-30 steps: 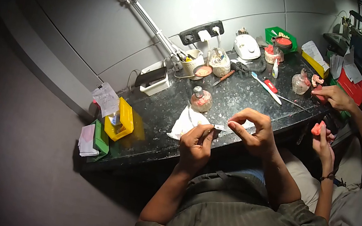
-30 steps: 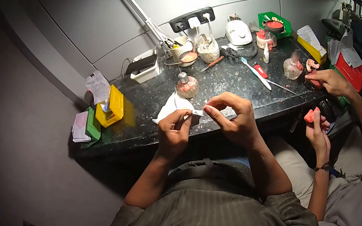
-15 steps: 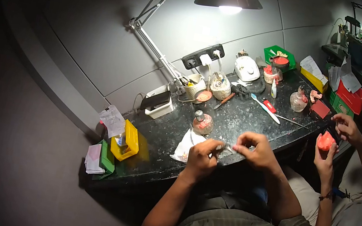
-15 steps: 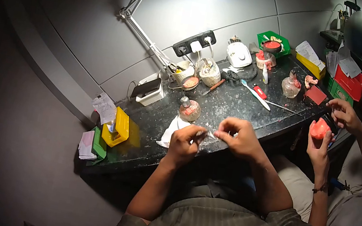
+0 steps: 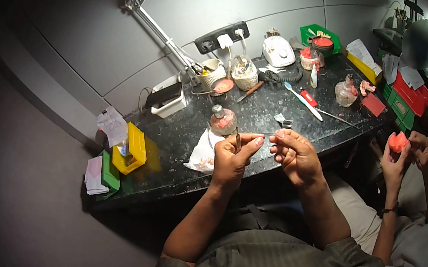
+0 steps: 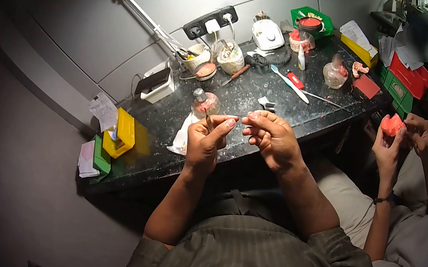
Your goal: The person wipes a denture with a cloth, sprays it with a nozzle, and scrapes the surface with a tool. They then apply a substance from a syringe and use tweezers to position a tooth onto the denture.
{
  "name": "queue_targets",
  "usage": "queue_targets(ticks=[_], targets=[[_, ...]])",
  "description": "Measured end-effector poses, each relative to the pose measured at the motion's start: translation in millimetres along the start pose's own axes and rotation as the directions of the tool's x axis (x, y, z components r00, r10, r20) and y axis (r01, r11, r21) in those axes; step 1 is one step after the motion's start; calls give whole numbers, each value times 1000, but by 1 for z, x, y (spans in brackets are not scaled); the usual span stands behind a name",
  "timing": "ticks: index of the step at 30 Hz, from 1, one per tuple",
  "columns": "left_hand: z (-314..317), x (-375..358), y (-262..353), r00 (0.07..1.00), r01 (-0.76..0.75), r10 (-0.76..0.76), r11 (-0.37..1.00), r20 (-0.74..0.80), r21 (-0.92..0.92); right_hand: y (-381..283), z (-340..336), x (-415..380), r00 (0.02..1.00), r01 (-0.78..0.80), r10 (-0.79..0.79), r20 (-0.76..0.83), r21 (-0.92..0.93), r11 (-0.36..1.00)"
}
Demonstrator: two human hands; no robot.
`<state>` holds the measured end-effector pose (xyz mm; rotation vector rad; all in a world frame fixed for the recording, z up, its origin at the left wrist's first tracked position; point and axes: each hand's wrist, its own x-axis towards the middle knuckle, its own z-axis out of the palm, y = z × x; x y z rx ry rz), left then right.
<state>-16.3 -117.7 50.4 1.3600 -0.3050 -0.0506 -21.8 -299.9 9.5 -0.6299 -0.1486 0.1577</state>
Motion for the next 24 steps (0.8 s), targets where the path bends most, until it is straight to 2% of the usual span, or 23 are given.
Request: queue_targets(ticks=[4, 5, 7, 8, 10, 11, 12, 14, 16, 18, 19, 22, 23, 24], targets=[[0, -2, -5, 997, -61, 61, 998, -56, 10, 7, 12, -4, 999, -48, 46, -22, -69, 996], [-3, -1, -6, 997, -64, 64, 998, -53, 10, 7, 16, -6, 999, -44, 42, -17, -165, 985], [-12, -3, -6, 995, -78, 88, 978, -43, 195, 6, 18, -6, 1000, -16, 13, -9, -387, 922], [-12, -5, -3, 995, -80, 89, 978, -42, 194, 9, 17, -5, 1000, -14, 11, -9, -388, 922], [-12, -9, 2, 981, -190, 188, 876, 48, 444, 19, 15, -5, 968, 234, -241, 65, -567, 790], [-15, -12, 2, 981, -190, 177, 835, 74, 517, 18, 18, -7, 966, 220, -254, 40, -641, 735], [-17, -13, 2, 982, -188, 177, 836, 72, 515, 15, 21, -10, 967, 218, -251, 40, -643, 734], [-19, -16, 3, 985, -173, 132, 830, 114, 530, 10, 25, -14, 981, 185, -160, 109, -772, 608], [-24, -17, 0, 983, -183, 134, 821, 129, 541, 12, 24, -15, 984, 170, -140, 108, -790, 589], [-26, -18, 2, 980, -195, 137, 812, 145, 550, 10, 28, -17, 970, 238, -144, 195, -871, 431], [-26, -20, 5, 988, -150, 103, 816, 115, 559, 13, 25, -16, 960, 274, -164, 226, -874, 402], [-37, -20, 1, 996, -90, 76, 842, 47, 532, 12, 22, -14, 949, 310, -167, 268, -894, 323], [-40, -20, -2, 997, -70, 76, 864, 8, 499, 12, 21, -13, 950, 307, -165, 266, -896, 322], [-41, -21, -4, 998, -63, 68, 867, 8, 495, 11, 20, -12, 962, 263, -166, 215, -888, 376]])
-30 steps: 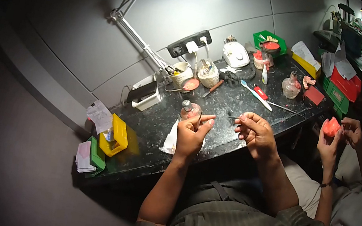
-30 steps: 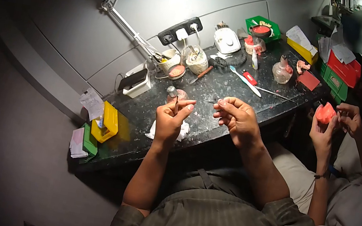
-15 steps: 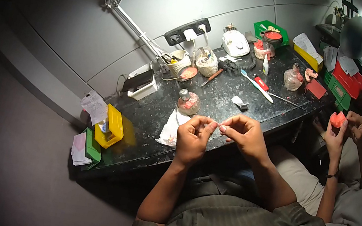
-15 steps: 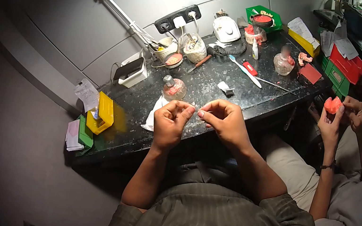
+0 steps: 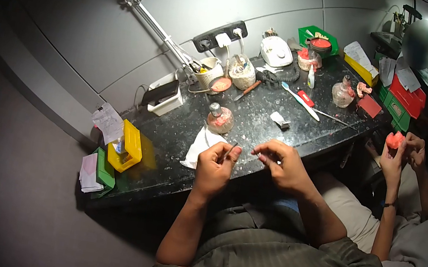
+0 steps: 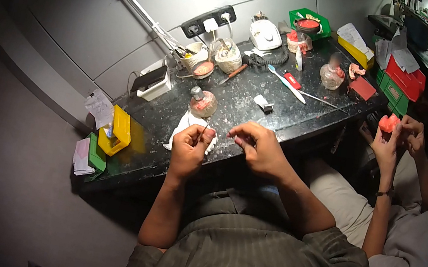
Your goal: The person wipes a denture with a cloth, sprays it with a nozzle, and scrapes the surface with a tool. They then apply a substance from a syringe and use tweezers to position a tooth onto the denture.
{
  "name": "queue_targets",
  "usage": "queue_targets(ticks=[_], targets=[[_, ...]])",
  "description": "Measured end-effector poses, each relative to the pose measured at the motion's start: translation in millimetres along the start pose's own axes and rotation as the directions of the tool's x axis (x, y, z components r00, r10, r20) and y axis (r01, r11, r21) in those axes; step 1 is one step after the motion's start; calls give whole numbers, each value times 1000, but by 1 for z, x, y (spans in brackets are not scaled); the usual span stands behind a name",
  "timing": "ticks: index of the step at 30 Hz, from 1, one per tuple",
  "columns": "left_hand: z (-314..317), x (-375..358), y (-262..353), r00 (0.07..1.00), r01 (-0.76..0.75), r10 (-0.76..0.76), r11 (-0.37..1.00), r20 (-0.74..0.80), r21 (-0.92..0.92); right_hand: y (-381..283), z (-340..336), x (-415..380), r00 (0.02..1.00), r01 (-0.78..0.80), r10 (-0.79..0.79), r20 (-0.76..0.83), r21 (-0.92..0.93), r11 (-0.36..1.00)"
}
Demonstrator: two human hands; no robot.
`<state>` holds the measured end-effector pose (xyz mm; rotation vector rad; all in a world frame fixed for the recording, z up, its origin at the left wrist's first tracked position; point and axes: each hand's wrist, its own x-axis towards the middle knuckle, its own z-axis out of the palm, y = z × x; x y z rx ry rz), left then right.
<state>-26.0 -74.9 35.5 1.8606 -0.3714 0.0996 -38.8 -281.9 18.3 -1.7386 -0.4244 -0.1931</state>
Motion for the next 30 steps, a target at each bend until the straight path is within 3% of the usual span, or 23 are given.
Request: queue_targets(ticks=[2, 6, 8, 10, 11, 14, 21, 30], targets=[[2, -3, -3, 998, -56, 55, 998, -34, -30, -1, -2, -1, 987, -158, 156, 22, 172, 972], [7, -14, 4, 999, -6, 4, 999, 43, 40, 2, -5, 1, 996, -91, 78, 47, 564, 821], [10, -17, 1, 996, -63, 59, 995, 63, 78, -3, -7, 2, 997, -72, 71, 28, 637, 768], [9, -19, 9, 953, 122, -123, 992, 277, 21, -4, -8, 1, 995, -88, 91, 28, 642, 761], [9, -20, 8, 910, 267, -207, 955, 359, -126, -4, -9, 1, 994, -98, 109, 23, 649, 755], [11, -21, 7, 858, 366, -233, 903, 457, -227, -4, -7, 1, 989, -129, 144, 30, 642, 755], [14, -22, 7, 853, 403, -262, 880, 452, -250, 3, -1, 2, 977, -179, 212, 19, 608, 774], [16, -23, 6, 882, 373, -277, 905, 381, -206, 11, 6, 1, 966, -231, 247, 74, 677, 699]])
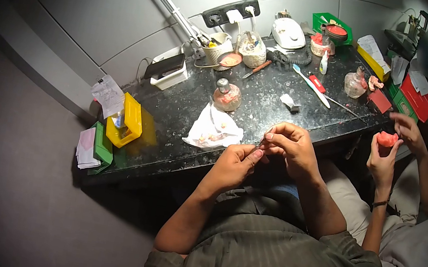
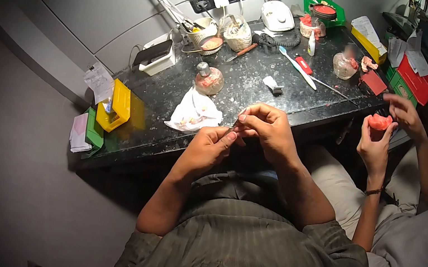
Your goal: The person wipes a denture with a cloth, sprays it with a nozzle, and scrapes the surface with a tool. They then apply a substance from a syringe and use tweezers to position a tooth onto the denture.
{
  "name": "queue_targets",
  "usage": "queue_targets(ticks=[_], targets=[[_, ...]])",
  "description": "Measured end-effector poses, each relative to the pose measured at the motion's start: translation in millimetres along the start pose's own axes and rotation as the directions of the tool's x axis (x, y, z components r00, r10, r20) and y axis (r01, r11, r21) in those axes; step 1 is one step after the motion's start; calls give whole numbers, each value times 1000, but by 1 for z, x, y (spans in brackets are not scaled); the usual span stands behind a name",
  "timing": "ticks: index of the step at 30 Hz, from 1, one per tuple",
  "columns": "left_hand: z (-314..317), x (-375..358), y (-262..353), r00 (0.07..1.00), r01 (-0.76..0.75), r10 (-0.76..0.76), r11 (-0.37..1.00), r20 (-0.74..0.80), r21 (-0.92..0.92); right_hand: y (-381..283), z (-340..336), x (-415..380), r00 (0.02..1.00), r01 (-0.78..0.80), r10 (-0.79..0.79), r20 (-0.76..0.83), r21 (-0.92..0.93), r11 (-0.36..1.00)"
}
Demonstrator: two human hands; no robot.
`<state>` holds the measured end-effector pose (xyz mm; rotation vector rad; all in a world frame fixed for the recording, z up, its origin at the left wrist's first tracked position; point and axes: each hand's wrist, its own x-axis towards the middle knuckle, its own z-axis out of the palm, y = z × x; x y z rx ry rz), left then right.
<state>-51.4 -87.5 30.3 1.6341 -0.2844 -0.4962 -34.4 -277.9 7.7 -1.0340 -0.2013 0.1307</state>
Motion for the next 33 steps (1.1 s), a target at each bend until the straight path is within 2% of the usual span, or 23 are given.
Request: queue_targets(ticks=[9, 11, 14, 18, 20, 24, 27, 29, 30, 31, 32, 33], targets=[[-4, -2, 0, 997, 2, 5, 995, 71, -96, -4, 4, -1, 999, -15, 15, 47, 12, 1000], [-4, 0, -2, 997, -31, 36, 997, 66, -73, 2, 4, 0, 996, 94, -93, 11, -39, 995], [-5, -1, 0, 996, -44, 49, 997, 81, -62, 6, 3, 2, 989, 145, -144, 33, -32, 989], [-8, -2, -4, 992, -10, 29, 990, 127, -143, 2, 1, 0, 990, 125, -121, 73, -61, 990], [-7, -3, -7, 981, 33, 13, 972, 194, -232, 1, -3, -1, 989, 128, -116, 88, -146, 981], [-5, -1, -7, 975, 24, 28, 973, 219, -231, -2, -8, 0, 987, 114, -90, 131, -187, 976], [-3, -1, -6, 988, -60, 78, 990, 135, -128, 1, -4, -1, 987, 97, -72, 144, -171, 981], [-2, -5, 1, 997, -81, 79, 991, 16, 107, 2, -3, 0, 972, 196, -172, 159, -150, 969], [-5, -7, 5, 997, -79, 78, 991, 14, 108, 2, -3, 1, 972, 196, -172, 161, -147, 970], [-12, -8, 10, 923, -328, 382, 853, -55, 406, 0, -4, 3, 974, 216, -208, 89, -97, 972], [-20, -10, 17, 758, -474, 652, 572, -20, 669, -2, -6, 5, 971, 239, -238, 12, -47, 970], [-30, -14, 29, 731, -424, 681, 499, -40, 755, -7, -8, 4, 978, 199, -201, -58, -34, 979]])
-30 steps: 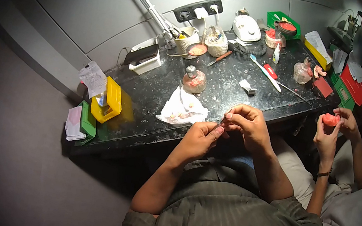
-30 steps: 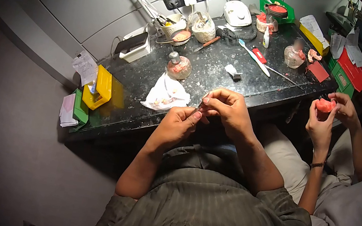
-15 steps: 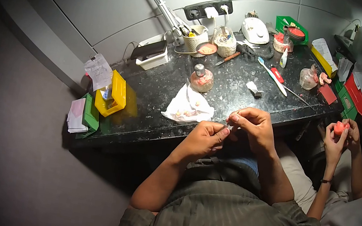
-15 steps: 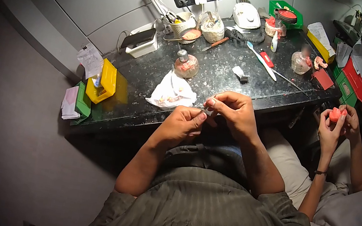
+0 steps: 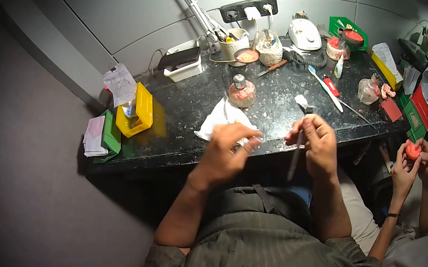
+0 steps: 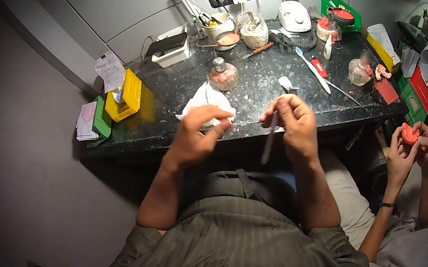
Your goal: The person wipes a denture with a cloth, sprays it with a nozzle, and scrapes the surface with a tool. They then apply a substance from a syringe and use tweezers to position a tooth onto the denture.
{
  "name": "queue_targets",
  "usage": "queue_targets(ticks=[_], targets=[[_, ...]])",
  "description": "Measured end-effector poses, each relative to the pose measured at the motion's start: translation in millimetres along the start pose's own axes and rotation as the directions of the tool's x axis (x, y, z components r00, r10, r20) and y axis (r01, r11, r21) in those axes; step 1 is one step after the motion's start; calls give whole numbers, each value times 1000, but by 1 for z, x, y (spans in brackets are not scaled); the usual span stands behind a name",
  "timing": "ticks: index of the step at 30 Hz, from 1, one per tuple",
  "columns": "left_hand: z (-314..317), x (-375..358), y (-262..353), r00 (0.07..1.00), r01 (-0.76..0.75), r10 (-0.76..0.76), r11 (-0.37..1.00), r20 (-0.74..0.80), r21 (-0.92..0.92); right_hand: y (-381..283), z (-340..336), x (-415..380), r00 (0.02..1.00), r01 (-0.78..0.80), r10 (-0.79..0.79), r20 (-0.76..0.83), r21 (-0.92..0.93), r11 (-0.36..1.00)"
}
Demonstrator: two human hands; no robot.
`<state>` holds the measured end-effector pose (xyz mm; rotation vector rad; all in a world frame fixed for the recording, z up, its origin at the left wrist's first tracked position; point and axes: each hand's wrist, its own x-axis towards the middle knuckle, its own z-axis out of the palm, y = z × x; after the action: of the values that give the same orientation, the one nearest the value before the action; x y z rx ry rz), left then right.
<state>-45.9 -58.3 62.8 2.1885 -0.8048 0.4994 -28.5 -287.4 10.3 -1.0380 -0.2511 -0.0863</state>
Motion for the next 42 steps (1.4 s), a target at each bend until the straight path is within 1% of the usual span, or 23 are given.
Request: queue_targets(ticks=[1, 2, 3, 5, 6, 7, 8, 9, 11, 15, 17, 18, 20, 21, 22, 23, 25, 28, 31, 33, 37, 39, 42], targets=[[-6, 0, -15, 997, 2, 7, 993, -75, 121, 1, -9, 3, 998, -22, 20, -52, -24, 999], [-13, 0, -30, 996, 46, -28, 972, -80, 232, -2, -15, 4, 998, -20, 16, -66, -54, 998], [-18, 0, -40, 995, 97, -85, 956, -55, 278, -5, -18, 5, 997, -18, 11, -79, -84, 996], [-23, -2, -57, 991, 106, -126, 932, 36, 348, -5, -20, 6, 994, -3, -5, -106, -68, 998], [-23, -2, -61, 992, 101, -122, 930, 37, 353, -8, -23, 6, 994, -65, 57, -88, -97, 993], [-22, -3, -64, 982, 94, -147, 924, 117, 371, -8, -24, 6, 990, -129, 120, -74, -126, 984], [-21, -4, -65, 965, 87, -175, 918, 197, 388, -5, -21, 6, 993, -100, 88, -82, -157, 983], [-18, -4, -67, 964, 85, -175, 916, 201, 391, -6, -18, 5, 993, -100, 88, -84, -152, 983], [-11, -6, -71, 964, 88, -188, 891, 186, 446, -9, -15, 2, 990, -132, 119, -70, -237, 963], [-10, -2, -76, 967, 138, -212, 903, 144, 407, -1, -19, 2, 993, -112, 102, -55, -224, 968], [-14, 1, -77, 988, 148, -153, 922, -15, 357, -4, -20, 2, 993, -112, 102, -58, -220, 969], [-17, 1, -76, 988, 146, -152, 921, -12, 362, -7, -20, 2, 993, -113, 102, -60, -221, 969], [-25, 4, -71, 940, 300, -306, 952, -148, -63, -9, -22, 3, 993, -114, 105, -54, -220, 969], [-27, 4, -64, 940, 303, -308, 951, -145, -56, -10, -24, 2, 992, -121, 113, -49, -224, 967], [-29, 2, -56, 916, 309, -368, 901, -160, -304, -10, -29, 2, 991, -131, 131, -15, -223, 966], [-32, 1, -45, 888, 289, -431, 794, -159, -534, -12, -30, 2, 991, -135, 135, -13, -217, 967], [-41, -3, -22, 885, 300, -445, 771, -139, -561, -16, -31, 1, 985, -160, 170, 40, -190, 969], [-48, -15, -6, 895, 248, -440, 624, -72, -741, -21, -33, -2, 969, -191, 205, 135, -109, 976], [-50, -20, 15, 893, 240, -445, 592, -64, -769, -30, -29, -6, 953, -213, 223, 206, -68, 975], [-51, -24, 25, 893, 248, -446, 594, -57, -765, -27, -28, -8, 955, -145, 146, 259, -25, 989], [-50, -29, 42, 895, 271, -445, 607, -37, -748, -25, -20, -15, 968, -138, 120, 219, 71, 988], [-49, -33, 47, 894, 317, -447, 596, 23, -738, -19, -21, -15, 963, -63, 6, 269, 203, 977], [-46, -38, 57, 863, 398, -495, 547, 99, -736, -21, -11, -20, 968, -137, 102, 230, 141, 980]])
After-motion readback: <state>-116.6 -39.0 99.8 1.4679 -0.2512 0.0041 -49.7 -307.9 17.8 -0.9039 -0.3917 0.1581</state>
